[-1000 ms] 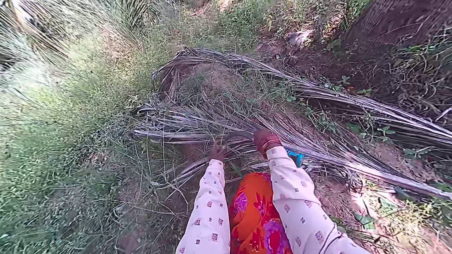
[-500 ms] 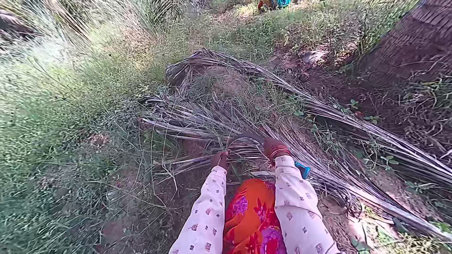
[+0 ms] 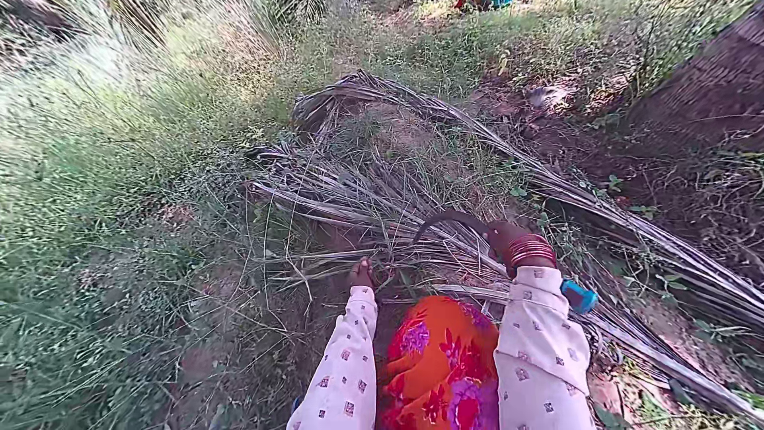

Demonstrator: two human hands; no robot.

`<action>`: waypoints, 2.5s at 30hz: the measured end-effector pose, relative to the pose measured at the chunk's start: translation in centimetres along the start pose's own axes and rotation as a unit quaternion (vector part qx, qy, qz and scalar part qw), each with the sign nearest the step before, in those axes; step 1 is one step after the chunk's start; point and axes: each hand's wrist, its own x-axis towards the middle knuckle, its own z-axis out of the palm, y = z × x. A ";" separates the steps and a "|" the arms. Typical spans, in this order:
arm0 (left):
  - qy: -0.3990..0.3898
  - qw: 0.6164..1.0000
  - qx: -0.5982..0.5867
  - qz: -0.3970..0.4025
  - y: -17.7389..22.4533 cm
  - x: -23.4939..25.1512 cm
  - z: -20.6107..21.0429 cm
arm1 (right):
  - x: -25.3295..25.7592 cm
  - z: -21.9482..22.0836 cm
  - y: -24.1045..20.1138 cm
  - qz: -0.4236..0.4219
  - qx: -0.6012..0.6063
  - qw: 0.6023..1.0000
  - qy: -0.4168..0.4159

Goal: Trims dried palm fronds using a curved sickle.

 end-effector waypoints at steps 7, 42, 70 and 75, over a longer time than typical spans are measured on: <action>0.059 0.996 0.051 0.038 -4.9 -2.7 -8.6 | 0.1 0.6 -2.9 -0.034 -0.012 0.999 0.041; -0.154 0.925 0.336 0.085 -4.4 -7.6 -3.9 | 0.0 2.8 -2.8 -0.061 -0.035 0.997 -0.031; -0.312 0.689 0.649 0.078 -0.2 -5.9 1.4 | -0.6 1.8 -4.1 -0.074 -0.064 0.995 -0.013; -0.224 0.817 0.526 0.074 -2.0 -6.5 -1.9 | -0.4 2.5 -4.9 -0.092 -0.068 0.993 -0.033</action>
